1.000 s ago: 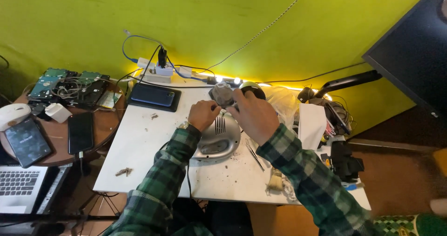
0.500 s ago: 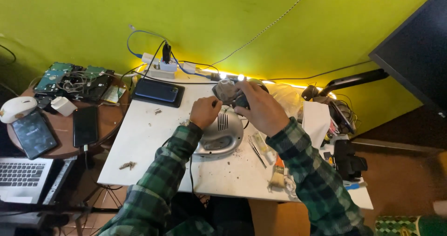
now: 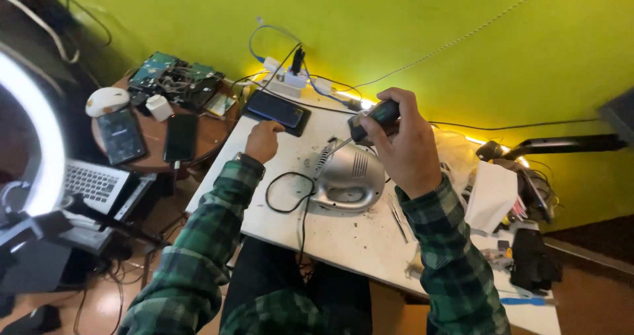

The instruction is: Screwing together the plastic casing of a small handheld appliance using a manual screwdriver

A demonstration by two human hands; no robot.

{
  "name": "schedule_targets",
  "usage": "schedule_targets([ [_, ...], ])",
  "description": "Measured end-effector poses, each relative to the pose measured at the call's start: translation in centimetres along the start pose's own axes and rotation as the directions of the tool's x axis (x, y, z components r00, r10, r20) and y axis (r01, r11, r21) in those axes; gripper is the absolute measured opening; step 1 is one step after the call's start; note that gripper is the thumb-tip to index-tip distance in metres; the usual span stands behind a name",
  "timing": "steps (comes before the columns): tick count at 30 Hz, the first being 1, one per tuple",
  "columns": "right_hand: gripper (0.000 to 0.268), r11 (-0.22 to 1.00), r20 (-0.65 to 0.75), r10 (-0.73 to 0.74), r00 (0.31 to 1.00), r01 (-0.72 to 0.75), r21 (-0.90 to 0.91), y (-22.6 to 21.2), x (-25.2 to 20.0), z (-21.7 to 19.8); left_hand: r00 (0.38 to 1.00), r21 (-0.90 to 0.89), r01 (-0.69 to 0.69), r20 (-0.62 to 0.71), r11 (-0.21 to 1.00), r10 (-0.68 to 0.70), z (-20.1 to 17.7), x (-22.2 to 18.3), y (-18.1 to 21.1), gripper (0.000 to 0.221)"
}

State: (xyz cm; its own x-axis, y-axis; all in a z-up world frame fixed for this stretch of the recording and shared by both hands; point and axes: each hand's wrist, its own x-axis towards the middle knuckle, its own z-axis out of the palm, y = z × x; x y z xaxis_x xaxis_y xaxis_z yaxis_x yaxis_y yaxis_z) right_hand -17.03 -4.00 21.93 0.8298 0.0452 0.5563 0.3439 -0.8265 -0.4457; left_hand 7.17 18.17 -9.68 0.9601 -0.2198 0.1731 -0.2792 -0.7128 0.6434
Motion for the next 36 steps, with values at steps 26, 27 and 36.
schedule_targets([
  [26,0.045,0.995,0.099,-0.008,0.995,-0.001,0.095,-0.5,2.2,10.7,0.979,-0.655,0.087,0.196,0.751,0.058,-6.6,-7.8,3.8,0.022],
  [27,0.047,0.997,0.079,0.01,0.997,-0.016,0.077,-0.2,2.2,10.2,0.957,-0.7,0.123,0.27,0.704,0.101,-7.8,-8.3,5.8,0.022],
  [36,0.043,0.987,-0.282,0.141,0.949,-0.113,0.114,2.9,-0.2,-1.4,0.849,-0.863,0.267,0.422,0.429,0.32,-7.1,-8.3,18.6,0.027],
])
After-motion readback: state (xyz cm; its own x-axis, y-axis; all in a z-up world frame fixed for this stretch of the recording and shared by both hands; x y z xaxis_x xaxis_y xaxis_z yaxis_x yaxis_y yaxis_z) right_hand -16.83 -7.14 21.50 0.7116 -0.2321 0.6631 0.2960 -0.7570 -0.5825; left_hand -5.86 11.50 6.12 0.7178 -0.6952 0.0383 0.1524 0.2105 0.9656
